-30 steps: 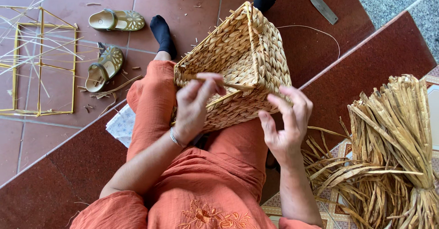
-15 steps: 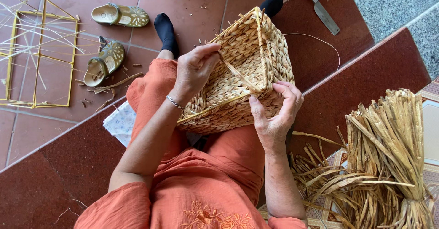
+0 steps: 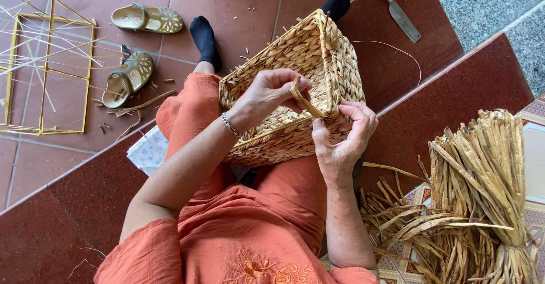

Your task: The person weaves a rectangular basket using dried palm leaves, threading strands through the rim and trimming excess with scissors. The person rotates the basket to work on different sides and secures the weave by hand.

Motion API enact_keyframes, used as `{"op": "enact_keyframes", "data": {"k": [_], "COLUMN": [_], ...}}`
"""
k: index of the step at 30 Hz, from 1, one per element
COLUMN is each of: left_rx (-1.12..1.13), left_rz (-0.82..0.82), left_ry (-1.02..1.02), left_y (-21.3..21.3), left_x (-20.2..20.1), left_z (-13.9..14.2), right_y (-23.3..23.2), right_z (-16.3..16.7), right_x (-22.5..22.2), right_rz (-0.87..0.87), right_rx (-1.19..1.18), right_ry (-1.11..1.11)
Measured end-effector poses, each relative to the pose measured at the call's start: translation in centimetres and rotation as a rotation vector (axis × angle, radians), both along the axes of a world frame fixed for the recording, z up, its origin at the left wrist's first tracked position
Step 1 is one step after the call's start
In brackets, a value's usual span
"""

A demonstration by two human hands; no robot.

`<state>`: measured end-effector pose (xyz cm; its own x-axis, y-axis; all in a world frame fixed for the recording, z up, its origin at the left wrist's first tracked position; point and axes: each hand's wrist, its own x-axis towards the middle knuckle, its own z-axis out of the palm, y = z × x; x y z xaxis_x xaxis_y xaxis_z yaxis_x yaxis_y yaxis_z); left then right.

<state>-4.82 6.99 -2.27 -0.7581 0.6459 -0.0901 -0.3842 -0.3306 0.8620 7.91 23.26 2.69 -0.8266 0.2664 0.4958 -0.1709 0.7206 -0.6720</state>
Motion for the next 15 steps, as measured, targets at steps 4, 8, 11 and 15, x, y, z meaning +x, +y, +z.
{"op": "enact_keyframes", "data": {"k": [4, 8, 11, 15], "left_rx": [-0.027, -0.005, -0.015, -0.072], "left_rz": [-0.136, -0.217, -0.228, -0.334], "left_ry": [0.012, 0.071, 0.044, 0.118], "left_y": [0.3, 0.6, 0.7, 1.2], "left_x": [-0.2, -0.6, -0.8, -2.2], "left_z": [0.5, 0.3, 0.1, 0.3], "right_y": [-0.1, -0.1, -0.2, -0.2], "right_z": [0.1, 0.1, 0.1, 0.2], "right_x": [0.0, -0.2, -0.1, -0.1], "right_rz": [-0.022, 0.005, 0.006, 0.020], "right_rx": [0.023, 0.022, 0.020, -0.025], "right_ry": [0.012, 0.042, 0.041, 0.041]}}
